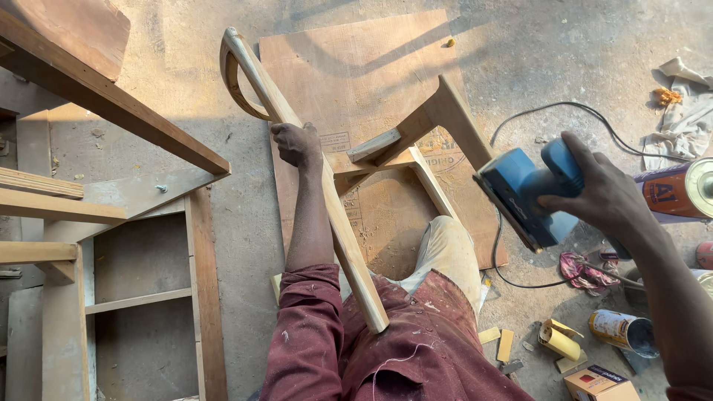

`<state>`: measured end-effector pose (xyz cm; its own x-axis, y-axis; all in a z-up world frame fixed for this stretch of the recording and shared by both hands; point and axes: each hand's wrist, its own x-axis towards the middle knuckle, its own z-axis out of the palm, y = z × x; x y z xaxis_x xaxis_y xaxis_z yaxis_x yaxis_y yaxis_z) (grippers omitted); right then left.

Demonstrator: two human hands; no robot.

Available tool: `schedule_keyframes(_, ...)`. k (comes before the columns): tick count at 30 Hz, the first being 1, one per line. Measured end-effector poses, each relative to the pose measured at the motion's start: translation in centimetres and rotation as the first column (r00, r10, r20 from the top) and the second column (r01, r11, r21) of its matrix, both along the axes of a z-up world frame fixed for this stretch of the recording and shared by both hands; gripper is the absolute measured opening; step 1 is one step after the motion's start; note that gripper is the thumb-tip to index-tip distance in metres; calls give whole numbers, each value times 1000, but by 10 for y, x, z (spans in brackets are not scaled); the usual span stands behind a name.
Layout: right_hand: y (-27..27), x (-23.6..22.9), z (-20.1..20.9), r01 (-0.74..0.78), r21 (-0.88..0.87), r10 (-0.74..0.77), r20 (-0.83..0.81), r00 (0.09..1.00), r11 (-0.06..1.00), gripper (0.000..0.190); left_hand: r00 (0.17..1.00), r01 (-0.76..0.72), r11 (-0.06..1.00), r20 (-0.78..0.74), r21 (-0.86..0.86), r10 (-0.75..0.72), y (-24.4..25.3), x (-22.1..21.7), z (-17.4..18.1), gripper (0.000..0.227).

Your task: The person uses an electric sander to smooth the surfaces of a wooden chair. They hold the chair with one hand and operate the sander with the other, working on the legs and backrest.

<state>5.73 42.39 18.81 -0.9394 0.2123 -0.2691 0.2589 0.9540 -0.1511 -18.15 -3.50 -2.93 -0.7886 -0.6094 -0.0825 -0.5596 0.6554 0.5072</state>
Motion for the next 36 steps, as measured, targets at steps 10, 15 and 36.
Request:
schedule_keyframes(10, 16, 56, -4, -36, 70, 41, -68, 997, 997, 125, 1000, 19, 997, -12, -74, -20, 3, 4, -6, 84)
schedule_keyframes(15, 2, 2, -2, -50, 165, 51, -2, 999, 985, 128, 998, 15, 994, -54, -109, -21, 7, 7, 0, 86)
schedule_keyframes(36, -55, -281, -37, -241, 192, 288, -279, 916, 952, 97, 1000, -8, 996, -25, -93, 6, 13, 15, 11, 78)
